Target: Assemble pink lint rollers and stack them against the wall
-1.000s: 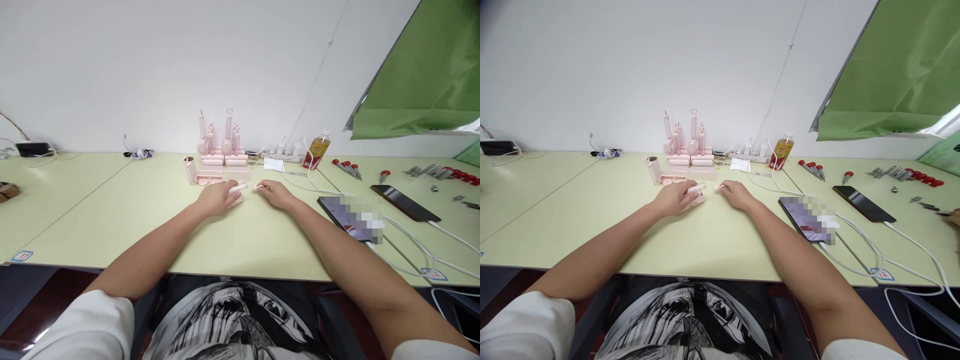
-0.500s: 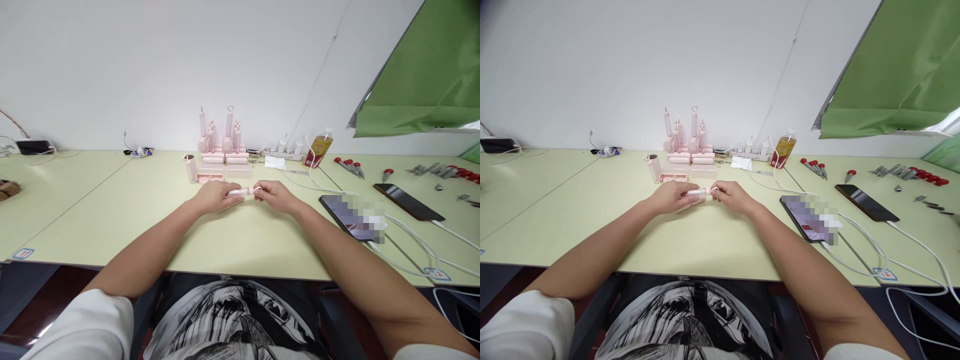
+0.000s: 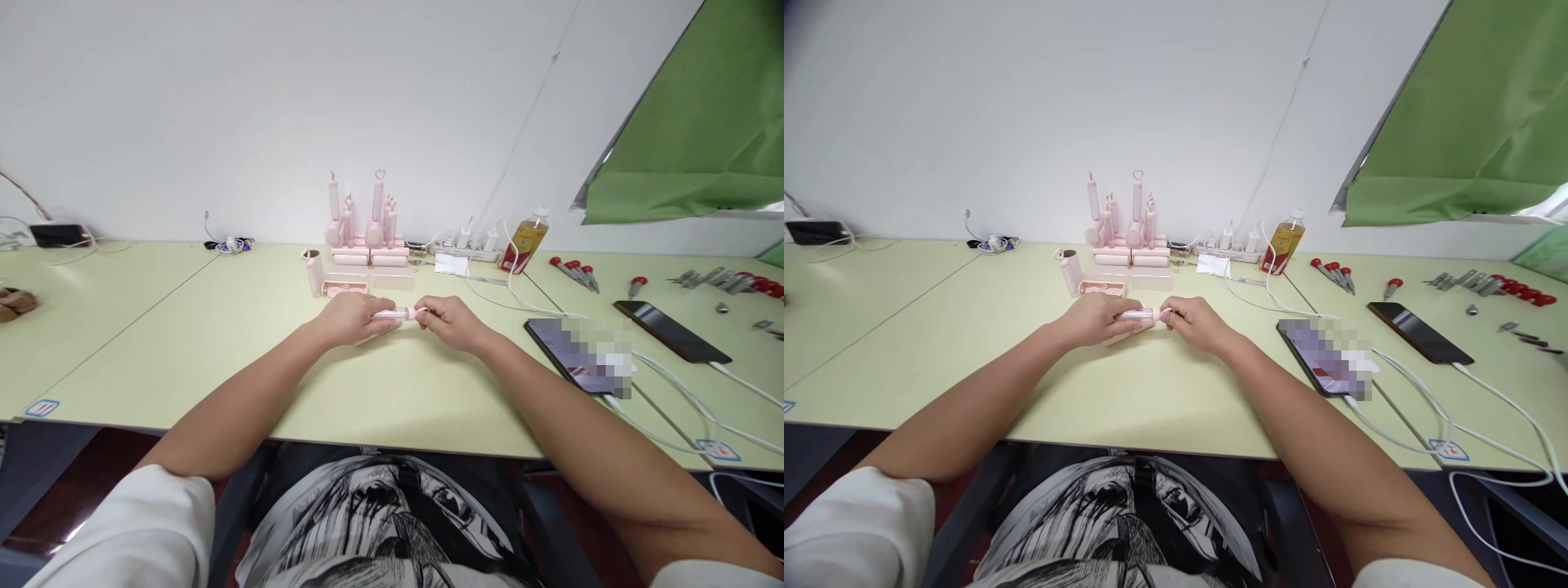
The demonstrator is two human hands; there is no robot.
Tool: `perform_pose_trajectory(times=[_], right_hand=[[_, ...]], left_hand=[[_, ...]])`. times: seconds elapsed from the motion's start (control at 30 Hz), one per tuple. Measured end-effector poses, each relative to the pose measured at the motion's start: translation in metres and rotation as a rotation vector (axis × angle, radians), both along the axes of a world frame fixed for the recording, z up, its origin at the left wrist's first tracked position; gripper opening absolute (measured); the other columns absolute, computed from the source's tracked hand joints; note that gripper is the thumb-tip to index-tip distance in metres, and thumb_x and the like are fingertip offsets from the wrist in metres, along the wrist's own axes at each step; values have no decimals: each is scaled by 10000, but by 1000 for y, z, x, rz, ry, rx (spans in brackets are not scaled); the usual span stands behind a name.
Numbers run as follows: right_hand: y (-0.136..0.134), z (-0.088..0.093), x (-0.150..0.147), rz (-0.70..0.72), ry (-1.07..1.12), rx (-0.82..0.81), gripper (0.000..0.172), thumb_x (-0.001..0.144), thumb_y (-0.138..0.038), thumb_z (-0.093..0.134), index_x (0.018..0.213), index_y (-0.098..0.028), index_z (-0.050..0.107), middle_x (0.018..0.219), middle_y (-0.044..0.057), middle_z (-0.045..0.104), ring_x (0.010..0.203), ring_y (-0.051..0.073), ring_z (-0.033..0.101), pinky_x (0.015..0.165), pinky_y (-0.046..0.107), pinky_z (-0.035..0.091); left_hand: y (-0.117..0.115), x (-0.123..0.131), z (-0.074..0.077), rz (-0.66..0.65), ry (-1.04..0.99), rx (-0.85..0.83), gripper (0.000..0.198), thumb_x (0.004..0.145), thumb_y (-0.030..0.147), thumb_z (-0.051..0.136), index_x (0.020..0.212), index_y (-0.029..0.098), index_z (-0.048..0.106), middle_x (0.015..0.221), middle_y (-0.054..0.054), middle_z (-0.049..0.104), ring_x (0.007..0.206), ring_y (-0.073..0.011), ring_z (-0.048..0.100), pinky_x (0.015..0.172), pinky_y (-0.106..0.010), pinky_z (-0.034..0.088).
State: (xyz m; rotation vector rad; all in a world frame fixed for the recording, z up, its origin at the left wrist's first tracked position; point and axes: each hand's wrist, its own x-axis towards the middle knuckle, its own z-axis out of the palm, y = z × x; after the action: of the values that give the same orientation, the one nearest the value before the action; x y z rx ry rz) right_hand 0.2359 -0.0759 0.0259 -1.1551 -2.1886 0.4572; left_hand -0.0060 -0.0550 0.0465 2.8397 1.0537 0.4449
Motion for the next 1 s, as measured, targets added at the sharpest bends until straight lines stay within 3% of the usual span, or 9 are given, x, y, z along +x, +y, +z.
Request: perform_pose_trajectory(times=[0.3, 0.63, 0.8, 0.9, 1.0], right_hand=[[-1, 0, -2, 44, 14, 74, 224, 899, -312, 478, 780, -185, 620, 589, -8, 616, 488, 107, 458, 529, 223, 325], [-1, -8, -5, 38, -103, -10, 219, 913, -271, 456, 797, -181, 618, 649, 9, 635, 560, 127, 509, 586, 240, 346], [-6, -4, -13, 139, -275, -142, 201, 870, -355, 583, 943, -175, 632, 834, 53, 685, 701, 175, 575, 623, 260, 375], [-9, 1, -17, 129, -260, -132, 349, 811, -408, 668, 1061, -172, 608, 888, 59, 687, 744, 196, 590, 641, 270, 383], [-8, 2, -13, 72, -226, -114, 339, 866, -435, 604, 1088, -180, 617, 839, 44, 677, 711, 184, 581, 646, 273, 377]], left_hand=[[1, 0, -1, -15, 17, 68, 445, 948, 561, 398, 1068, 220, 658, 818, -44, 709, 731, -190, 628, 579, -265, 305], [2, -1, -2, -25, 128, 135, 363, 936, 489, 454, 1033, 223, 681, 820, -49, 713, 734, -206, 644, 549, -282, 253], [-4, 14, -5, -56, 184, 33, 300, 889, 455, 528, 1031, 238, 679, 877, -41, 714, 771, -219, 656, 578, -279, 333], [-9, 24, -8, -45, 83, 26, 309, 870, 433, 561, 1100, 240, 635, 1006, -38, 695, 817, -216, 657, 615, -287, 390], [-7, 22, -11, 44, -65, 61, 434, 852, 465, 590, 1206, 217, 550, 1144, -66, 648, 911, -236, 647, 690, -317, 445]])
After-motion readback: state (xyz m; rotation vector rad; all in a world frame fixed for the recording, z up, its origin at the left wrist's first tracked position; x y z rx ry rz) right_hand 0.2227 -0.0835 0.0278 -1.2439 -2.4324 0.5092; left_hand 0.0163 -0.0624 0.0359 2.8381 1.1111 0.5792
